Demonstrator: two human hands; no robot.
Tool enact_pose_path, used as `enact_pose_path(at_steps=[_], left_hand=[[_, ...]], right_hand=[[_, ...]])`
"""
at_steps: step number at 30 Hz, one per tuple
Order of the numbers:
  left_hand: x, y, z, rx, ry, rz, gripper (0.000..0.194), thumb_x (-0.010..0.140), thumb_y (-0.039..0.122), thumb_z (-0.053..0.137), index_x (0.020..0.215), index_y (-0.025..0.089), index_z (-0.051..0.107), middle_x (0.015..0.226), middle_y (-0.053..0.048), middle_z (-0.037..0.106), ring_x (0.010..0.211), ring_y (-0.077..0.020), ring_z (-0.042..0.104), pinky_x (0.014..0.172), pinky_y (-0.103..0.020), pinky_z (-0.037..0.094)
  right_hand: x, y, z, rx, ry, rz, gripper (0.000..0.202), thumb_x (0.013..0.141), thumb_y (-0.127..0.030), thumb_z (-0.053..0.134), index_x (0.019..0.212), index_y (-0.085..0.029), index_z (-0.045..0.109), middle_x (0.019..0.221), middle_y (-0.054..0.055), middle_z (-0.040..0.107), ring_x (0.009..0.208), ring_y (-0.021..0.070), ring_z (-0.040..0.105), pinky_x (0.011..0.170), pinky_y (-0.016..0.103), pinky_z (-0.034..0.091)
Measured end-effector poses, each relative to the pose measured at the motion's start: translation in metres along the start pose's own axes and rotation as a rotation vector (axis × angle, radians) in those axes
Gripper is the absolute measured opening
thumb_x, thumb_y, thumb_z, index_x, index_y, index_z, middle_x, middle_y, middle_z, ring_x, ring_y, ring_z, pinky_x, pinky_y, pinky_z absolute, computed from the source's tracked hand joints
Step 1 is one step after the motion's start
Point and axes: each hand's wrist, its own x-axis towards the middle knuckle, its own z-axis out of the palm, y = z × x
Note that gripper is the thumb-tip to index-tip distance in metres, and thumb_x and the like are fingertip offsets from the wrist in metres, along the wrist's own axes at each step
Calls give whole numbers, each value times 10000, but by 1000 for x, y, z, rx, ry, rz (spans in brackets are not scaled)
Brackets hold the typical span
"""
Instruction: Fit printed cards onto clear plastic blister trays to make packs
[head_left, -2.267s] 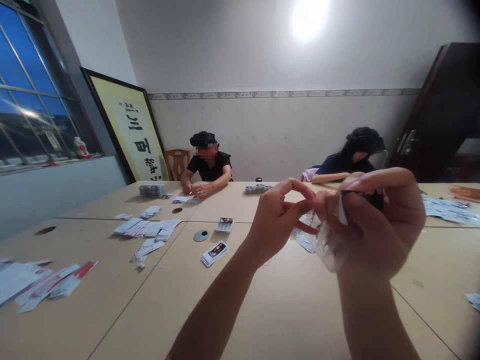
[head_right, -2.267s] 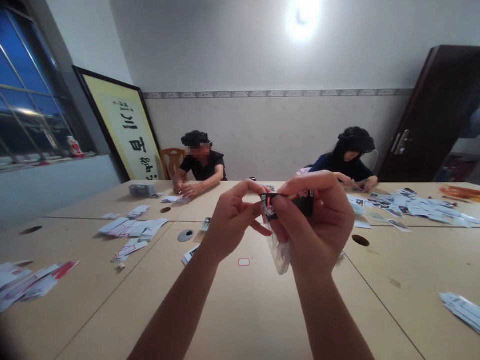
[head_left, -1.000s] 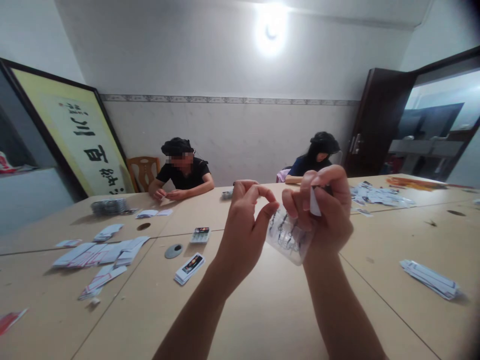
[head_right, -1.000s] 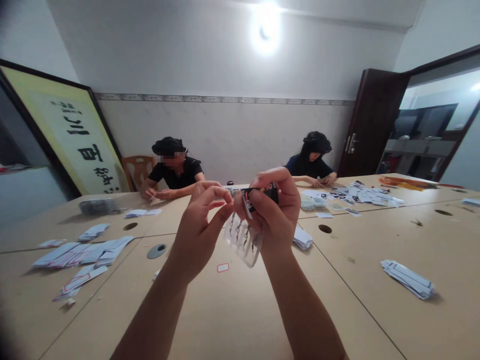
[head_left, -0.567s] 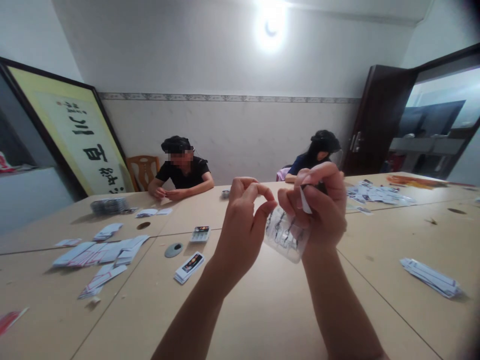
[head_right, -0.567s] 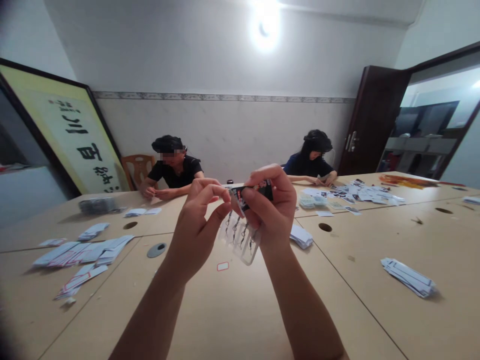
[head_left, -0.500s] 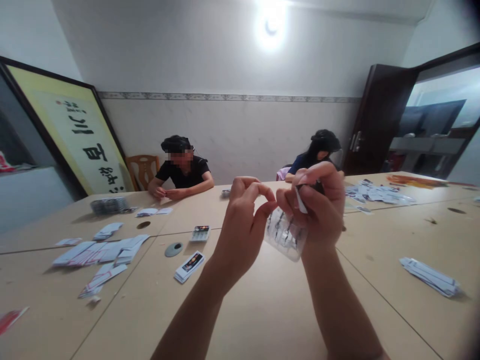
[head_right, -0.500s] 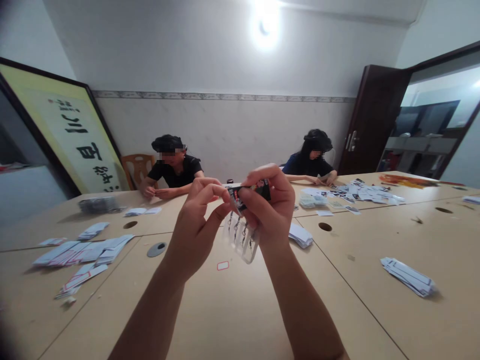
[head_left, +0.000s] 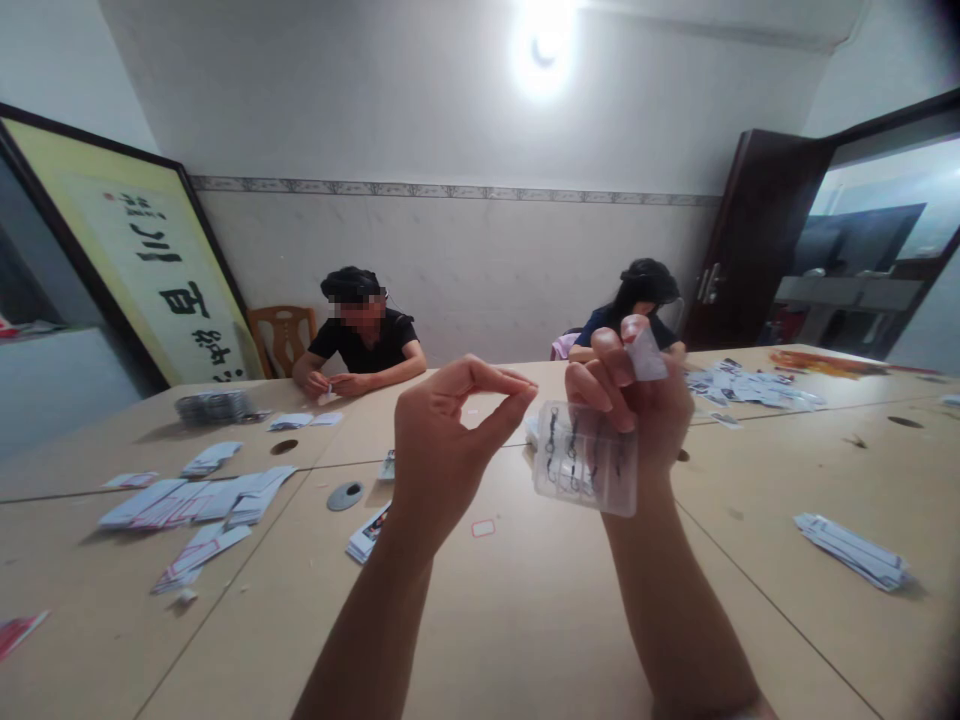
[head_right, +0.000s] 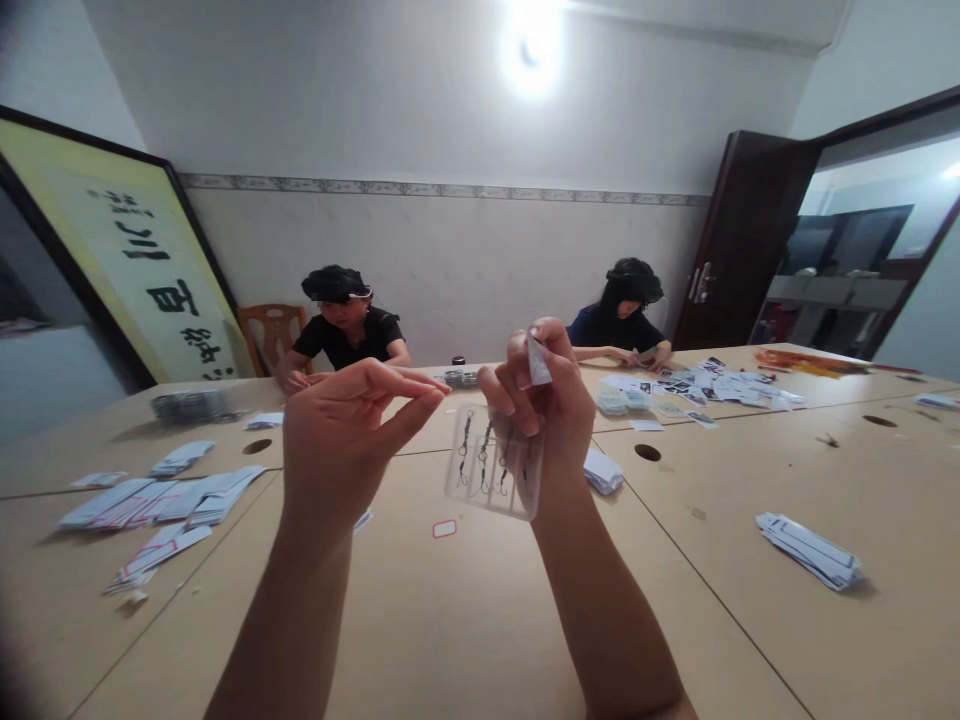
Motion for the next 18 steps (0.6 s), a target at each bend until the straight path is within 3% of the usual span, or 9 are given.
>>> enact_pose_path(at_steps=[4,12,18], left_hand=[[1,-2,-2,51,26,47,173,760,172,831,704,200,669,736,-2,738,766,-174,717,836,-361,593],[6,5,-7,374,-156,191,87,820,257,804,774,239,732,795,7,707,763,-155,655,743,-309,521],[4,4,-3,415,-109,207,104,794,208,822,758,236,729,775,23,670,748,-139,630,735,-292,492]], right_hand=[[0,0,0,-15,-26,6,229,825,-379,717,869,-249,534,601,-140,456,277,-3,126,377,292,143],[-1,-1,3,-34,-75,-13,151,842,-311,668,851,-240,534,594,-141,496,256,-12,166,360,263,187],[-2,-4,5,-75,-113,-73,105,851,-261,659,845,-224,561,618,-124,538,250,-21,218,339,235,236]])
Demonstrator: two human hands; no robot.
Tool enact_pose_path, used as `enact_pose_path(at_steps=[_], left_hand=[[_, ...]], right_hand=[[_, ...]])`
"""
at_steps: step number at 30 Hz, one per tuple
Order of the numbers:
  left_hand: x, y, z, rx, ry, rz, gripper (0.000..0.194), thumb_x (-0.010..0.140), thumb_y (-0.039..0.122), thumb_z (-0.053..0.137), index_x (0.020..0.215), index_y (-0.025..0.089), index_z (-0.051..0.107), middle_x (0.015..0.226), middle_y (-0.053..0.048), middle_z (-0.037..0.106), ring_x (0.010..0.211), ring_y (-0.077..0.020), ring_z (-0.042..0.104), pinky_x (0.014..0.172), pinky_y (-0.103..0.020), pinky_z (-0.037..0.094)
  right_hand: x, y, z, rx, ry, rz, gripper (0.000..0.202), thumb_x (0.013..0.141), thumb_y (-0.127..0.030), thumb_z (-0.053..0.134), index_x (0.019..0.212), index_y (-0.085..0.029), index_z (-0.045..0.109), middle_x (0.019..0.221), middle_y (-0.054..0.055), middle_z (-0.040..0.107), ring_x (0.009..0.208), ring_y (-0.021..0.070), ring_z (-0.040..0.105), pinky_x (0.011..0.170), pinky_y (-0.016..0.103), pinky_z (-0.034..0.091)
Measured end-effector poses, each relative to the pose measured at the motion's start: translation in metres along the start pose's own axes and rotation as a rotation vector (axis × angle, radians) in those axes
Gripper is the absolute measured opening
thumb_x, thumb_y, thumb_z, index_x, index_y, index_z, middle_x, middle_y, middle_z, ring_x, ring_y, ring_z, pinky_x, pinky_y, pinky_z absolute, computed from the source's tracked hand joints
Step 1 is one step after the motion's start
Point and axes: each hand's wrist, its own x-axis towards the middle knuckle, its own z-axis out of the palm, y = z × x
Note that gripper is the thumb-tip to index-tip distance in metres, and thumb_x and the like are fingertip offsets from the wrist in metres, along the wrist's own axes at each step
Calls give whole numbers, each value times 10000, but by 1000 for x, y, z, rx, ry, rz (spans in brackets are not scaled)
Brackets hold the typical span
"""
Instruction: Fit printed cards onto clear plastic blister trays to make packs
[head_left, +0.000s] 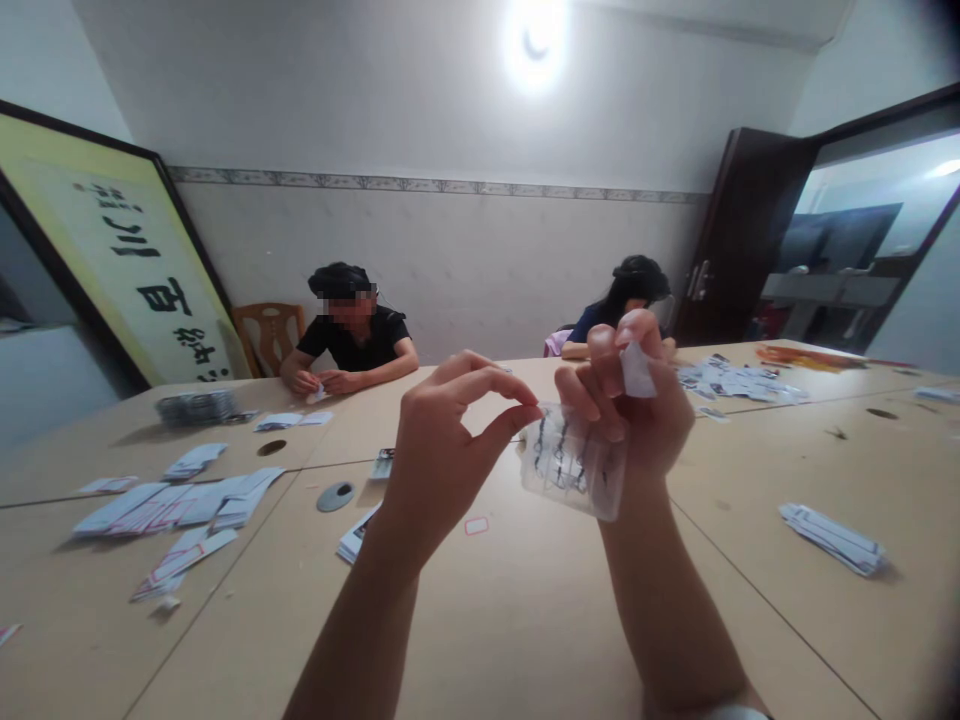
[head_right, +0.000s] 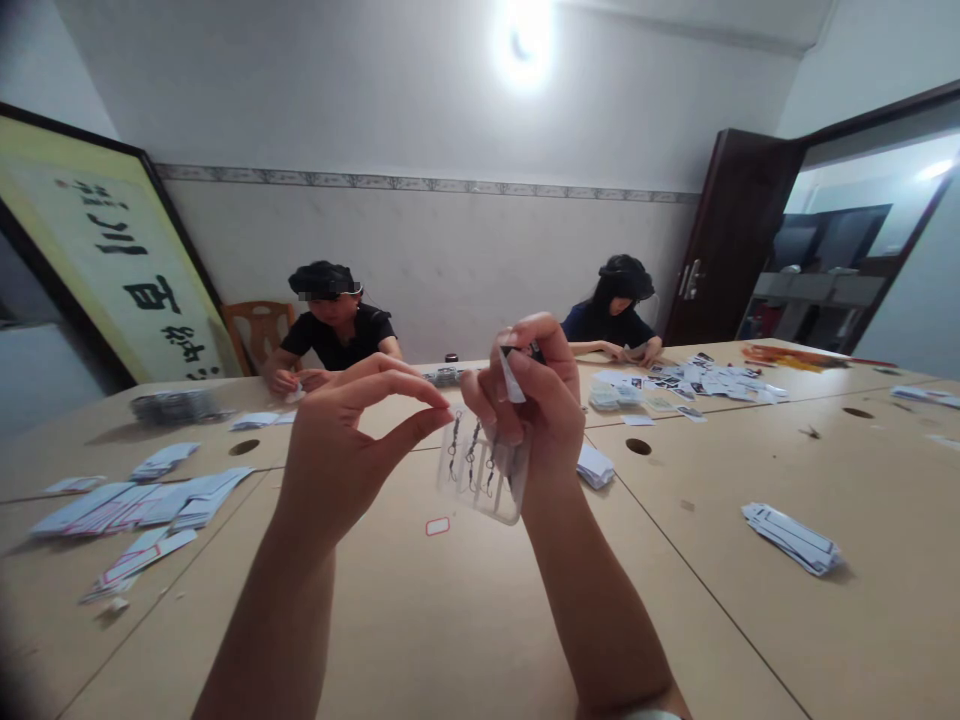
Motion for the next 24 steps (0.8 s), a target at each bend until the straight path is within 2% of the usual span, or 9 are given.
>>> enact_pose_path(at_steps=[5,11,15,20,24], left_hand=[[0,0,3,-15,10,-13,95,812,230,804,760,245,726,788,17,684,758,-153,635,732,-307,506],[-2,1,6,45,-16,2,106,846,188,763,784,236,693,801,18,674,789,-164,626,779,-332,477],[-3,0,8,81,-83,5,79,908,192,685,838,220,661,875,-4,670,878,-190,621,852,-368,464],[-3,-2,9,18,-153,-49,74,945,192,620,872,200,629,911,-13,639,918,-185,595,864,-347,472],[-3,-3,9,-52,-161,-83,64,949,206,613,886,198,622,916,-18,634,909,-181,594,852,-337,489]], right_hand=[[-3,-1,3,-63,27,-21,71,848,-213,644,838,-231,576,628,-115,526,265,-11,270,345,226,274],[-8,-1,16,-121,115,-65,87,802,-167,624,779,-231,570,605,-110,501,275,-4,227,370,241,315],[-9,0,18,-151,100,-83,87,800,-153,628,779,-233,599,570,-106,462,282,12,234,348,238,296],[-13,2,14,-248,114,-107,87,793,-172,701,798,-233,640,594,-81,519,300,30,280,317,234,217],[-16,5,14,-374,141,-179,126,752,-209,768,757,-249,648,602,-58,555,386,71,365,401,275,282]])
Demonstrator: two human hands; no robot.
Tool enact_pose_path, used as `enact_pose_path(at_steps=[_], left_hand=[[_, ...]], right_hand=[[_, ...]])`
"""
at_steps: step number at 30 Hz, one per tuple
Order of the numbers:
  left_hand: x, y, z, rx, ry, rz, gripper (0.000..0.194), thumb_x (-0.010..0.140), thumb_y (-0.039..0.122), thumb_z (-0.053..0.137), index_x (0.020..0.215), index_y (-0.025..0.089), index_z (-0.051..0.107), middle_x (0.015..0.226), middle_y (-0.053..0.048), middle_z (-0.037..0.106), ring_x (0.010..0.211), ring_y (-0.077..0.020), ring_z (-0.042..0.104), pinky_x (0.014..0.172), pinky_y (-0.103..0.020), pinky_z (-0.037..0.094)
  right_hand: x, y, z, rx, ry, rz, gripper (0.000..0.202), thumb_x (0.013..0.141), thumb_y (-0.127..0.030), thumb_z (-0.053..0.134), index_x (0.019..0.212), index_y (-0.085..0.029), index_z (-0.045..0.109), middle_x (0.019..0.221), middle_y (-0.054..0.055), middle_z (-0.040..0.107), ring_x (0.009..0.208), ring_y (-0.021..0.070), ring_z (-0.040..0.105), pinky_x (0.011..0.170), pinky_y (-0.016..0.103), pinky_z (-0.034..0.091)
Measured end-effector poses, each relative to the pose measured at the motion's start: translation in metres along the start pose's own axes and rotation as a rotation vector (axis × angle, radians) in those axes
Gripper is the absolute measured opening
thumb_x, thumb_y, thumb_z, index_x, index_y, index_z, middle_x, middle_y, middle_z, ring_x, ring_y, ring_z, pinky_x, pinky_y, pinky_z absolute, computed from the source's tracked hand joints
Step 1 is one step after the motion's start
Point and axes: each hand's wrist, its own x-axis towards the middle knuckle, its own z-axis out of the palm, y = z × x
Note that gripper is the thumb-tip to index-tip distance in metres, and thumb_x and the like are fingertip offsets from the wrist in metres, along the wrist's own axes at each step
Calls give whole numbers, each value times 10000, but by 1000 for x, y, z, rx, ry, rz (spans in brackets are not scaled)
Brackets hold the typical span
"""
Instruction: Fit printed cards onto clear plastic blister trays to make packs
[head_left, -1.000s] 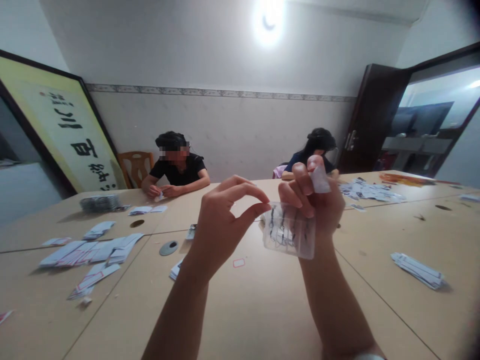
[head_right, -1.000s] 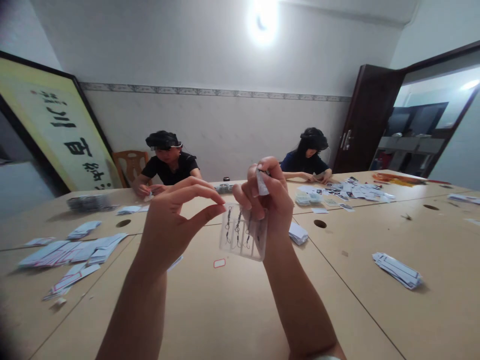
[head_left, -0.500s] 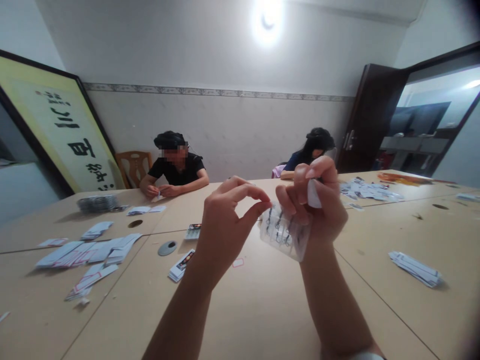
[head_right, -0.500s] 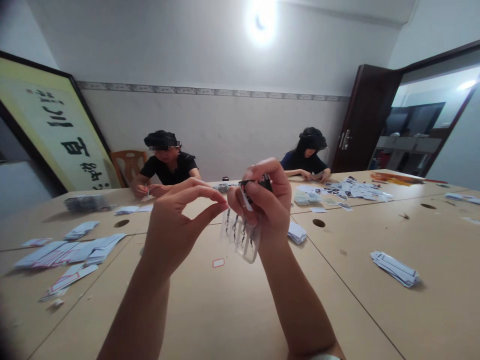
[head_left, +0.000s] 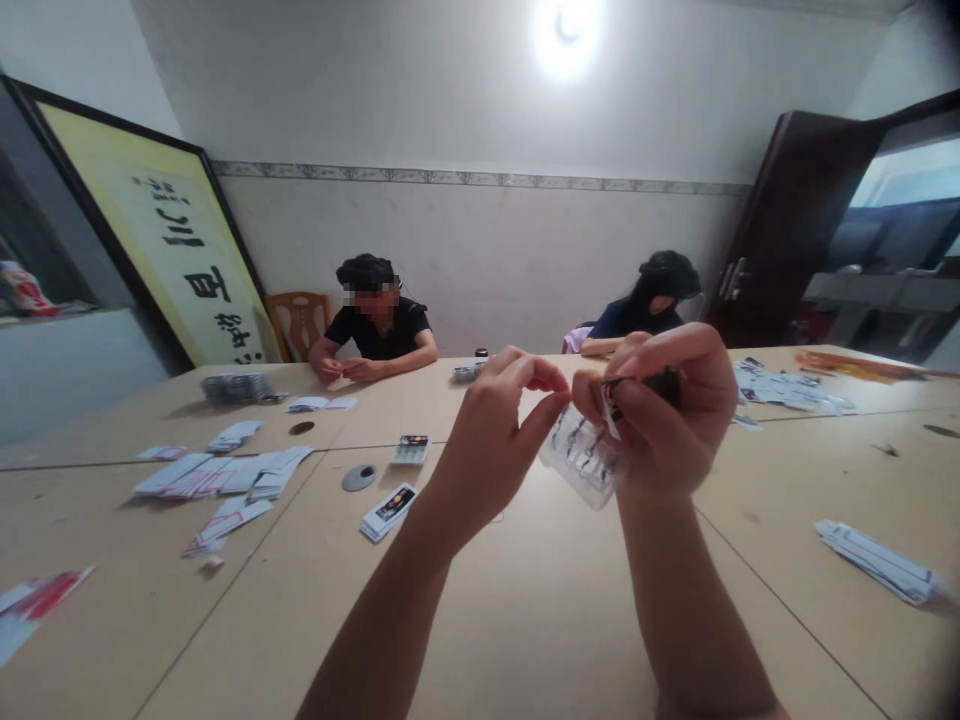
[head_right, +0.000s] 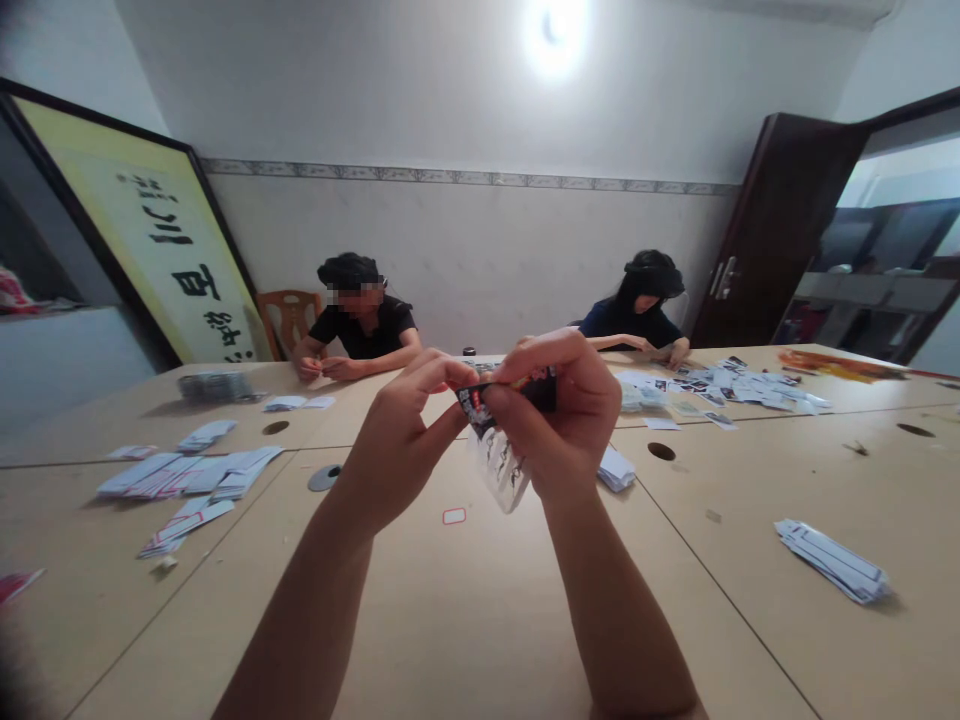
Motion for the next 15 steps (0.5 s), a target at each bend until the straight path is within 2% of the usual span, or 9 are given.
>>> enact_pose_path(at_steps=[5,9,12,15], left_hand=[[-1,3,0,-77,-21,-20,101,972,282,605,910,208,632,926,-21,655,915,-175,623,870,-338,507],[-1,2,-1,-109,-15,-33,120,964,315,616,905,218,654,929,-26,682,910,-173,652,899,-358,539],[-1,-2,-8,-208,61,-99,60,888,237,693,840,203,681,937,-36,732,942,-180,688,919,-365,568],[-1,-7,-22,-311,252,-132,98,782,121,754,737,190,701,832,-14,767,837,-157,730,847,-327,607]], right_hand=[[-1,3,1,-79,17,-39,126,752,-215,768,738,-257,650,552,-46,526,440,115,406,437,299,276],[1,4,-5,-78,17,-27,138,761,-241,783,759,-253,646,608,-48,553,389,80,366,414,296,289],[5,0,-8,-28,6,-2,117,757,-210,750,760,-254,641,621,-61,553,344,52,318,362,267,255],[8,-7,-5,38,4,16,110,764,-144,678,751,-246,640,543,-79,482,323,44,267,353,244,241]])
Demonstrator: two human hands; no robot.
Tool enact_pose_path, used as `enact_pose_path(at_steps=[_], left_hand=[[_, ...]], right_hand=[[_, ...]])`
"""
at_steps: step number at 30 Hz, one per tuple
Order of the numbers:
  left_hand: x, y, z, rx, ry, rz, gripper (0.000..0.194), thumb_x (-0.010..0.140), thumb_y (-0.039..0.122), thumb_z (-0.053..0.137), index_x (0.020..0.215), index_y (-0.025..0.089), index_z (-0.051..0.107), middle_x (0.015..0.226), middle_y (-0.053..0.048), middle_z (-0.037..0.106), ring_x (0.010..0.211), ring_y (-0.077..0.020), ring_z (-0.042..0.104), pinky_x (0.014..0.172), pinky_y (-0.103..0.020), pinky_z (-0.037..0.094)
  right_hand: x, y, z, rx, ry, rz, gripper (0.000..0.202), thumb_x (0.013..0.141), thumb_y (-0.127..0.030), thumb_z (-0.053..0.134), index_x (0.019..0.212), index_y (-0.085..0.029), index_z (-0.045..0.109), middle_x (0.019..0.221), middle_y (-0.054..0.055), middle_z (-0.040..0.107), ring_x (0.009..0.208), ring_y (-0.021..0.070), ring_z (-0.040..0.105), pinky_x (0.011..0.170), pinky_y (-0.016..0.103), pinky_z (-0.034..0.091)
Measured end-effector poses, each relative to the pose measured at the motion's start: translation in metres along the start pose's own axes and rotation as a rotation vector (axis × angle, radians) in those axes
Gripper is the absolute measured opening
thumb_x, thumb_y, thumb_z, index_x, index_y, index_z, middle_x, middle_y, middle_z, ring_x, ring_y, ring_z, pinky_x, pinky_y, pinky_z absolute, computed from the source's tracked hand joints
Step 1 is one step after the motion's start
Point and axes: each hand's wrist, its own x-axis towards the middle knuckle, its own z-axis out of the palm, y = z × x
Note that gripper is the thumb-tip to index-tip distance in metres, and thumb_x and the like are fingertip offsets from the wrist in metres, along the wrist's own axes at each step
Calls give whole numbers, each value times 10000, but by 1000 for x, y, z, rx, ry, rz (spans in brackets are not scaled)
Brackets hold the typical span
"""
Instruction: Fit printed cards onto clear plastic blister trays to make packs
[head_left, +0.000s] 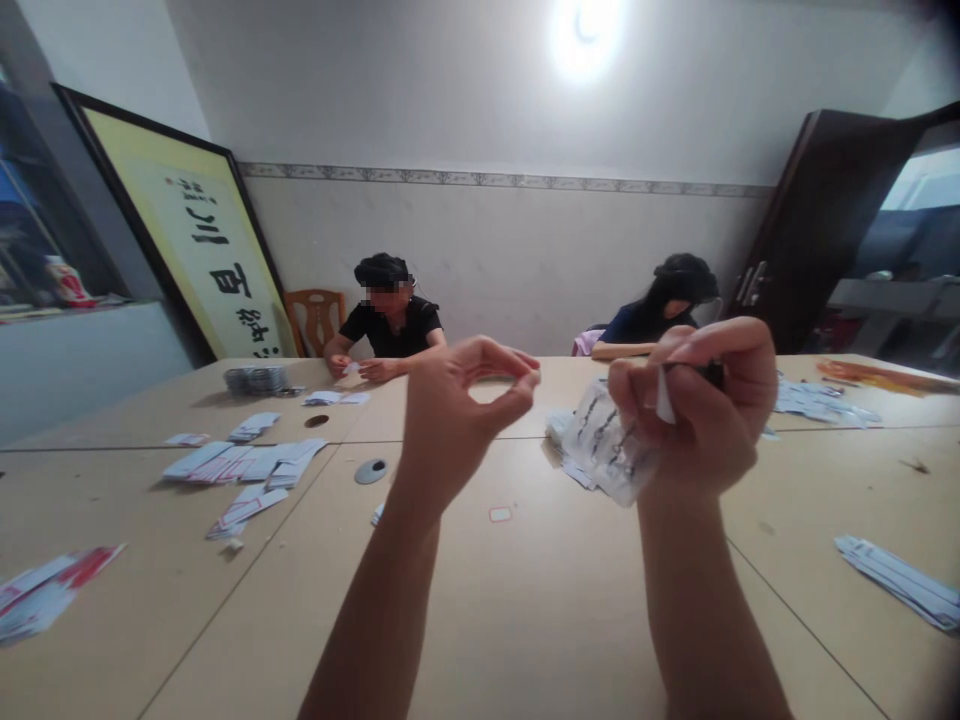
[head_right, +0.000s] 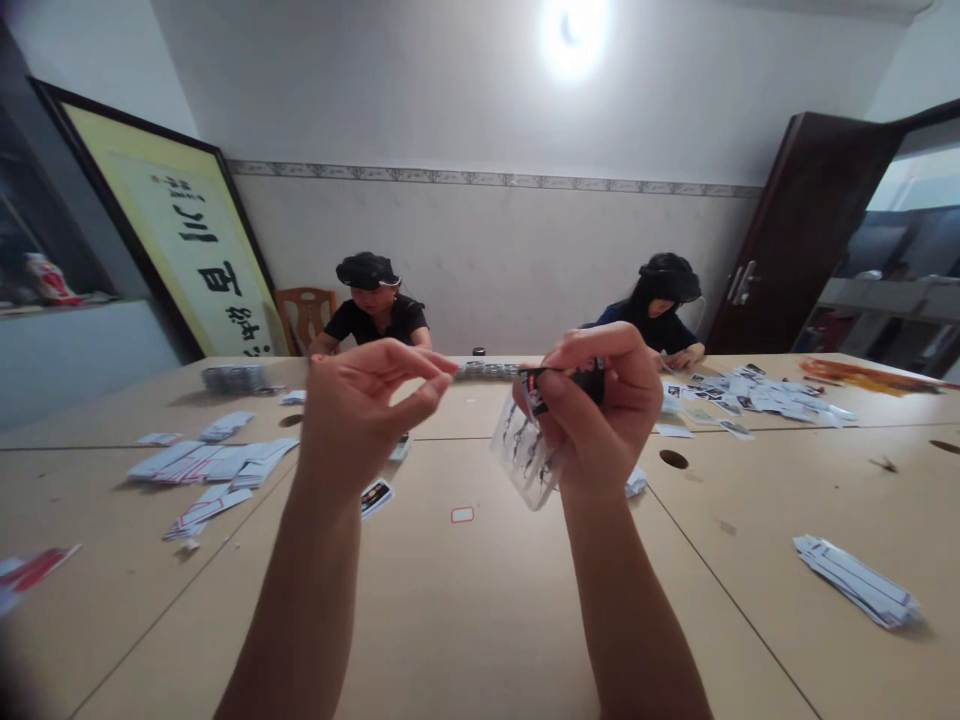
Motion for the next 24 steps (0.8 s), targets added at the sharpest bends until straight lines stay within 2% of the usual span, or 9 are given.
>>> enact_pose_path(at_steps=[2,4,8,10,12,15,18,22,24], left_hand=[[2,3,-14,-55,135,73,169,717,56,773,671,198,695,715,27,751,716,-127,726,748,-288,623],[3,8,-32,-123,231,201,221,675,13,771,639,212,680,659,67,737,658,-106,714,713,-278,631],[3,13,-80,-100,441,426,247,674,1,745,656,198,597,610,142,698,606,-55,686,801,-303,633],[4,9,-107,-84,530,407,253,683,45,748,672,192,543,573,167,647,584,-39,654,843,-332,630],[6,0,-132,-97,585,504,352,579,103,803,617,186,462,474,191,571,464,-27,578,737,-315,641],[11,-12,-159,-175,673,568,374,528,135,792,596,183,427,471,176,555,443,-15,550,743,-312,633],[13,-17,-169,-266,739,611,382,466,88,773,643,205,455,448,161,584,424,-37,549,728,-299,615],[10,-10,-168,-272,749,615,410,465,59,778,683,217,469,480,118,661,453,-71,606,680,-260,594],[8,-6,-165,-243,736,570,407,476,33,782,706,214,498,494,108,677,466,-80,628,646,-236,587]], right_hand=[[1,-5,3,23,26,18,119,761,-121,658,752,-239,649,527,-78,465,326,45,260,362,244,246],[0,-8,5,22,49,29,116,750,-124,659,746,-239,658,546,-69,506,329,43,261,362,248,241],[-2,-9,6,27,38,28,105,749,-131,665,749,-235,653,610,-58,553,332,31,271,367,252,240],[-3,-7,6,35,12,23,100,773,-133,663,759,-230,647,605,-59,534,332,27,271,374,249,251],[-3,-5,6,31,-9,25,103,782,-132,659,765,-233,654,580,-64,523,331,28,266,373,243,255],[-3,-1,7,41,-21,2,105,749,-127,672,768,-230,674,571,-68,548,315,22,254,347,236,233],[-4,1,8,55,-36,-9,112,745,-105,664,773,-214,670,575,-65,567,299,20,250,341,240,232],[-5,2,9,62,-41,8,107,748,-97,665,773,-200,652,557,-66,544,309,29,283,346,232,241],[-6,1,9,71,-34,26,107,740,-97,671,773,-198,659,570,-64,554,316,31,293,343,234,246]])
